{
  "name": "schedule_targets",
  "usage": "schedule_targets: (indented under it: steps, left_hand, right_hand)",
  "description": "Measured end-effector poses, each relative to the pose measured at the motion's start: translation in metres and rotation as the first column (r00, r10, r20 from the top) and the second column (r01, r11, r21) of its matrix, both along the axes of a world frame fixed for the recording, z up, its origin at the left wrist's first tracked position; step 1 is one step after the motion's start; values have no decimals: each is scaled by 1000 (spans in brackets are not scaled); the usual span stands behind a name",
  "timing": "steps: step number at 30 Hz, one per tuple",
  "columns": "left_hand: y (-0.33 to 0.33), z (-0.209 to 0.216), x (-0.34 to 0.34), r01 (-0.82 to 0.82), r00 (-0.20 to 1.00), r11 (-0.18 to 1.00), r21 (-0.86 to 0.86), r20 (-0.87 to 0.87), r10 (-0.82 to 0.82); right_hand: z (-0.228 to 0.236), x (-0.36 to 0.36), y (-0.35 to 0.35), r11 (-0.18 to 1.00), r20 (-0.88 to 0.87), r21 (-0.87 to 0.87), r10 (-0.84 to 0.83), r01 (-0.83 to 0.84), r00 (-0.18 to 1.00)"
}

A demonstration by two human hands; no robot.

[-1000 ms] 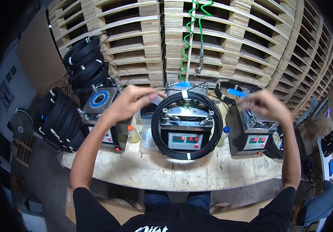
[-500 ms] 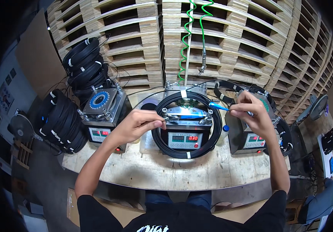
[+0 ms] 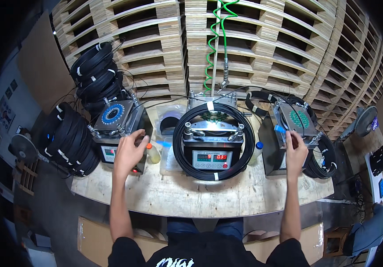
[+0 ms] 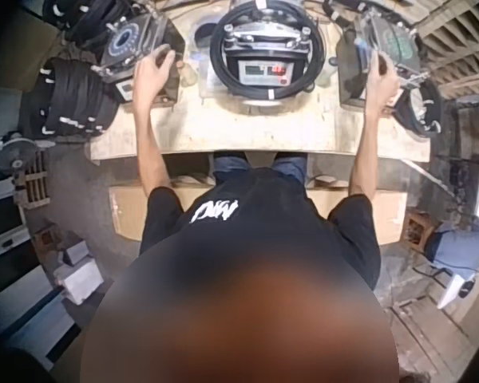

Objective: Operating a machinery workstation to process and secure a coil of cable.

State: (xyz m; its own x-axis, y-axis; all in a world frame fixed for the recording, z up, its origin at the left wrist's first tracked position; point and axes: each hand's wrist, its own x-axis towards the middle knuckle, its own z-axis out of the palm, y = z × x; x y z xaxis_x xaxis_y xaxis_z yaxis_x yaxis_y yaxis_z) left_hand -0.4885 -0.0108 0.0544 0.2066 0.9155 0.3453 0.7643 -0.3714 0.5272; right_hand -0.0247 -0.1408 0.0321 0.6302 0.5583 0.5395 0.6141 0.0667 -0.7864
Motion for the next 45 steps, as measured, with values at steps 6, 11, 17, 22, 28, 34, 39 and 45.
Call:
schedule_targets:
  steps: [6, 11, 17, 22, 28, 34, 39, 45]
  left_hand:
    - [45, -5, 28, -143, 941, 989, -37, 303, 147]
    - [93, -17, 31, -232, 730, 960, 160, 681, 63]
    - [132, -38, 44, -113, 129, 955, 273, 958, -258]
    - [129, -50, 85, 365, -202, 910, 195, 971, -127]
    - [149, -44, 124, 516, 158, 853, 80, 970, -187]
    - [171, -39, 152, 613, 358, 787, 70, 863, -356]
    - [172, -25, 159, 558, 504, 830, 8, 791, -346]
    - [168, -28, 139, 404, 365, 910, 95, 895, -255]
  right_hand:
    - [-27, 14, 76, 929, -374, 368, 191, -44, 908]
    - [-25, 20, 113, 943, -362, 330, 79, 48, 929]
    - [-46, 31, 151, 713, -569, 691, 437, 118, 696]
    - [-59, 28, 176, 560, -564, 826, 821, 62, 89]
    - [-44, 0, 213, 617, -593, 664, 778, -423, 205]
    - [-38, -23, 236, 635, -569, 209, 697, -744, 435]
    - [-19, -18, 237, 579, -526, 83, 717, -811, 458]
    - [-18, -25, 236, 570, -479, 42, 732, -821, 484]
